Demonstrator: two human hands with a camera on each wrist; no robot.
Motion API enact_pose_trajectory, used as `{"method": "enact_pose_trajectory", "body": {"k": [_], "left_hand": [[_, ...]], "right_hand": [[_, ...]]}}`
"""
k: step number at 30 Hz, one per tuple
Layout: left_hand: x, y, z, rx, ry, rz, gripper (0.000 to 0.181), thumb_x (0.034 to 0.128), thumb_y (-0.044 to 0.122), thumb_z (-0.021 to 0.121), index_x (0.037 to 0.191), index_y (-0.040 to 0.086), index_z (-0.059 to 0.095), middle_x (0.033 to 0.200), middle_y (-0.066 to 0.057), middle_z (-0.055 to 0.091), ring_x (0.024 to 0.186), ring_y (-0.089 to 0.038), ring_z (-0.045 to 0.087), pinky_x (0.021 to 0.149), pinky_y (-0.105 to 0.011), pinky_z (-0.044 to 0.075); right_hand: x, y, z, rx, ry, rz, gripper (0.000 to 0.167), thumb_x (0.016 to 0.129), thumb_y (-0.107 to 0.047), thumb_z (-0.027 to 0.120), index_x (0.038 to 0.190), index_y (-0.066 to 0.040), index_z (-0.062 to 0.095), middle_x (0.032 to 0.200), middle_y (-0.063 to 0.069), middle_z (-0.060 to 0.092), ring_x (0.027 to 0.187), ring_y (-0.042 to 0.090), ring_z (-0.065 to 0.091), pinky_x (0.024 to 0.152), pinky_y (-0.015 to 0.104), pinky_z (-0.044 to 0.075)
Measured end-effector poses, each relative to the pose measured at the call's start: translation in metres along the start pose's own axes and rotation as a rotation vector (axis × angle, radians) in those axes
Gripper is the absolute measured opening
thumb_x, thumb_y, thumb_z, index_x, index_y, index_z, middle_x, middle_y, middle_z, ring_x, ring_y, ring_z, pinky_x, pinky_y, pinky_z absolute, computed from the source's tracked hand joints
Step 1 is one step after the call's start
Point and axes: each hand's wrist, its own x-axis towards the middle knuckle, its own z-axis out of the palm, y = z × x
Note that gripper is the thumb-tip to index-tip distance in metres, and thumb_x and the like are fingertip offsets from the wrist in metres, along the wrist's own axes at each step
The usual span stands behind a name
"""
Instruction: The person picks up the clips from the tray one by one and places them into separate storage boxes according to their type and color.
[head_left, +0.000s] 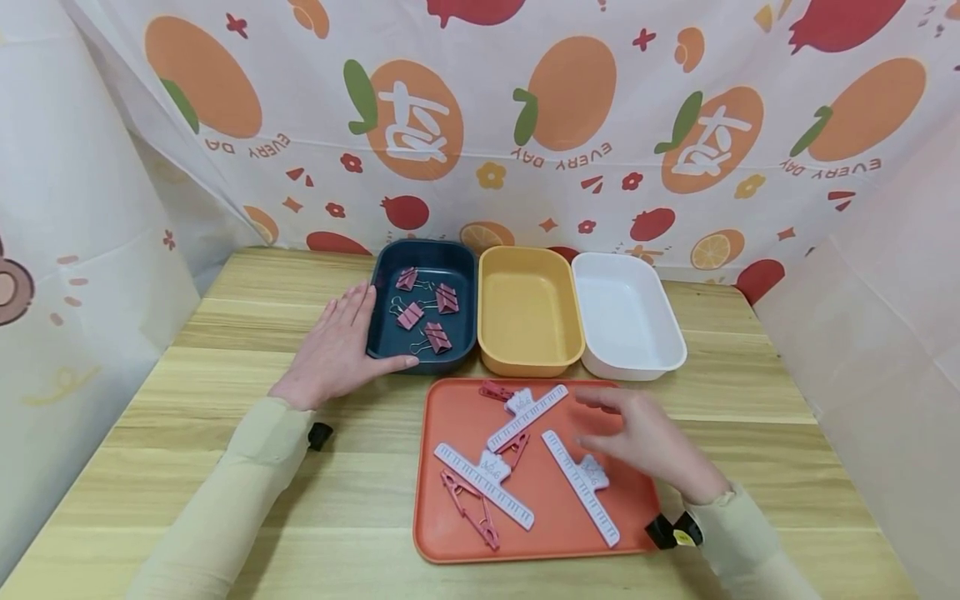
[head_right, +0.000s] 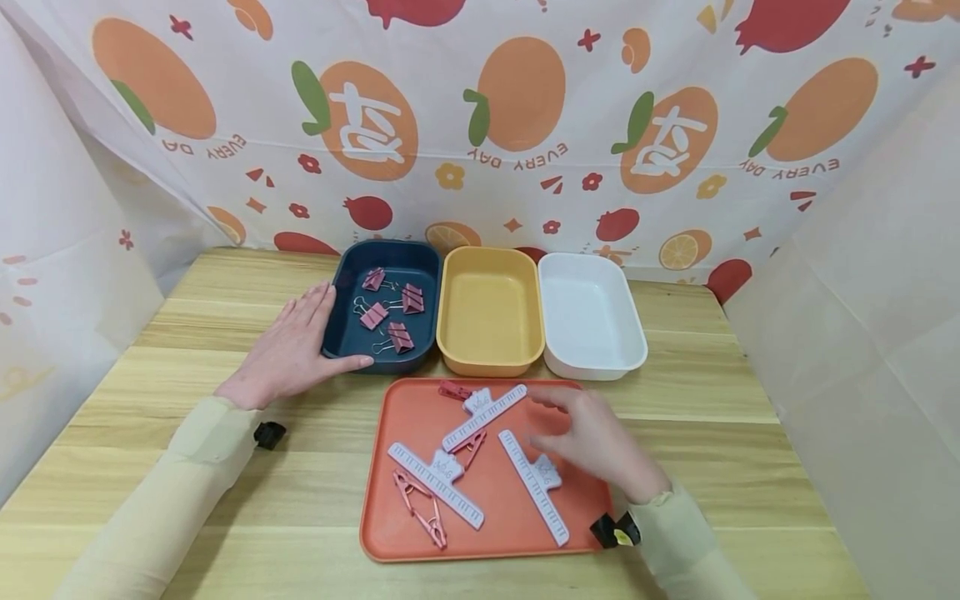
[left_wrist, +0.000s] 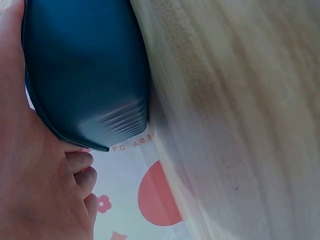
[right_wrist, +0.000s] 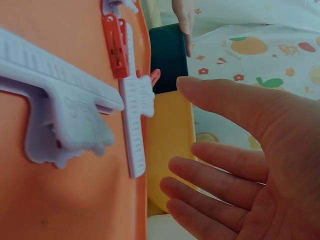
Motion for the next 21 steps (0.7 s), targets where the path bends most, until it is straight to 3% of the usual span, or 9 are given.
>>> {"method": "enact_pose_trajectory", "body": {"k": [7,16,21], "left_hand": [[0.000,0.000,0.001,0.003,0.003,0.003,0.135,0.0741,0.092,0.051,0.163,0.002,0.005,0.167,-0.023,0.008,0.153,-0.041,0.006,0.122,-0.054,0.001],[0.000,-0.001,0.001,0.002,0.002,0.001,0.134,0.0742,0.092,0.052,0.163,0.002,0.005,0.167,-0.023,0.007,0.153,-0.041,0.006,0.122,-0.055,0.001],[0.000,-0.001,0.001,0.002,0.000,0.000,0.135,0.0741,0.092,0.052,0.163,0.002,0.005,0.168,-0.022,0.007,0.153,-0.041,0.005,0.122,-0.055,0.001]], "right_hand": [[-0.004,0.005,0.007,-0.015,-0.052,0.030,0.057,0.079,-0.021,0.090,0.130,-0.007,0.069,0.125,0.003,0.069,0.115,0.027,0.064,0.097,0.050,0.053],[-0.009,0.008,0.012,-0.036,-0.146,0.082,0.052,0.077,-0.022,0.092,0.125,-0.011,0.073,0.117,-0.006,0.071,0.106,0.016,0.063,0.096,0.044,0.054],[-0.010,0.010,0.014,-0.050,-0.167,0.070,0.050,0.074,-0.023,0.094,0.119,-0.012,0.076,0.111,-0.007,0.071,0.096,0.014,0.061,0.088,0.040,0.055]]}}
